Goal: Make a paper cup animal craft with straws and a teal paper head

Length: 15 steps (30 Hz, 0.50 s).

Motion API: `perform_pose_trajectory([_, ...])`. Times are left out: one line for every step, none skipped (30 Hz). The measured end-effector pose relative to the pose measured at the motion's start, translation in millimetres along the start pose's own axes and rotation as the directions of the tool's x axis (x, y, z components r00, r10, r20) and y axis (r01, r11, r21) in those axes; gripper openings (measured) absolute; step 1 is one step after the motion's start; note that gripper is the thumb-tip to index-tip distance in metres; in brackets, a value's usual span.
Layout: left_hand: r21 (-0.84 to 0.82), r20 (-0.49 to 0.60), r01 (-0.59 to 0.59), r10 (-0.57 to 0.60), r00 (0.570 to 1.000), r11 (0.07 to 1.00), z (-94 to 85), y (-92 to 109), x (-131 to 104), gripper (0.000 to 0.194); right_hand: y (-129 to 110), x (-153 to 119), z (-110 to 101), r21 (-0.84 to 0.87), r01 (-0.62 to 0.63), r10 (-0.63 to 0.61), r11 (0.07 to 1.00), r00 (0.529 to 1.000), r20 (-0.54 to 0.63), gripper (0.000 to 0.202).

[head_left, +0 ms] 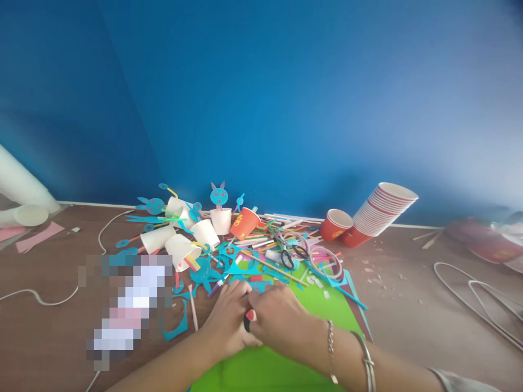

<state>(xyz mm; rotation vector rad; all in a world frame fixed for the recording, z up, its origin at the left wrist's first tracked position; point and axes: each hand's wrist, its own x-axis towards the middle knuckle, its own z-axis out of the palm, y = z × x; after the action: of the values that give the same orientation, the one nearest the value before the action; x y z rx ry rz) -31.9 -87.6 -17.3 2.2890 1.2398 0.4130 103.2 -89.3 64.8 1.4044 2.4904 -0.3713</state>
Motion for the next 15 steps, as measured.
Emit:
perform_pose_trajectory([0.006,0.001,-0.011,0.011,1.000,1.000,-1.2,1.2,-0.4,0.036,-0.5,-2.1,4.4,-0.034,0.036,-0.037,0.999,0.999,-0.028,0.020])
perform_pose_trajectory([0.007,0.001,-0.023,0.023,1.000,1.000,-2.4,2.2,-0.7,0.031,-0.3,-4.1,9.5,-0.060,0.064,-0.068,0.996,0.996,-0.062,0.019])
perform_pose_trajectory([0.003,-0.003,-0.032,0.032,0.999,0.999,-3.3,2.9,-1.0,0.027,0.8,-6.1,15.0,-0.078,0.093,-0.100,0.993,0.990,-0.098,0.018])
perform_pose_trajectory([-0.005,-0.012,-0.040,0.040,0.999,0.999,-3.7,3.3,-1.4,0.025,2.6,-8.2,20.4,-0.085,0.124,-0.134,0.989,0.982,-0.133,0.020])
perform_pose_trajectory([-0.015,-0.023,-0.046,0.046,0.999,0.999,-3.7,3.2,-1.6,0.026,5.1,-10.5,25.5,-0.087,0.153,-0.165,0.984,0.972,-0.166,0.021])
perform_pose_trajectory([-0.025,-0.031,-0.051,0.051,0.998,0.998,-3.2,2.6,-1.9,0.028,7.9,-13.0,30.0,-0.081,0.185,-0.197,0.979,0.961,-0.193,0.020])
perform_pose_trajectory([-0.035,-0.033,-0.057,0.055,0.998,0.998,-2.3,1.8,-2.1,0.032,11.0,-15.8,33.9,-0.067,0.205,-0.215,0.976,0.952,-0.219,0.017])
perform_pose_trajectory([-0.044,-0.031,-0.061,0.059,0.998,0.997,-1.2,0.7,-2.3,0.038,14.2,-18.8,37.0,-0.047,0.220,-0.225,0.974,0.945,-0.238,0.014])
perform_pose_trajectory([-0.049,-0.026,-0.063,0.062,0.998,0.997,-0.1,-0.3,-2.4,0.044,17.4,-21.8,39.4,-0.021,0.231,-0.229,0.973,0.940,-0.253,0.011])
perform_pose_trajectory([-0.052,-0.021,-0.062,0.061,0.998,0.997,0.9,-1.1,-2.4,0.049,20.4,-24.9,41.4,0.007,0.238,-0.228,0.971,0.937,-0.266,0.010])
perform_pose_trajectory([-0.052,-0.015,-0.058,0.057,0.998,0.997,1.6,-1.6,-2.4,0.053,23.1,-27.7,42.9,0.039,0.248,-0.228,0.968,0.934,-0.276,0.010])
perform_pose_trajectory([-0.051,-0.011,-0.051,0.051,0.999,0.997,2.0,-1.6,-2.1,0.057,25.6,-30.3,44.0,0.071,0.259,-0.229,0.963,0.930,-0.288,0.010])
perform_pose_trajectory([-0.049,-0.005,-0.044,0.044,0.999,0.998,1.9,-1.3,-1.8,0.058,28.0,-32.4,44.7,0.106,0.273,-0.231,0.956,0.926,-0.300,0.011])
perform_pose_trajectory([-0.046,0.001,-0.036,0.036,0.999,0.998,1.5,-0.8,-1.3,0.059,30.2,-34.0,45.1,0.140,0.286,-0.231,0.948,0.921,-0.314,0.011])
perform_pose_trajectory([-0.045,0.009,-0.027,0.028,1.000,0.999,0.8,0.0,-0.7,0.058,32.4,-35.2,44.9,0.178,0.295,-0.225,0.939,0.917,-0.330,0.010])
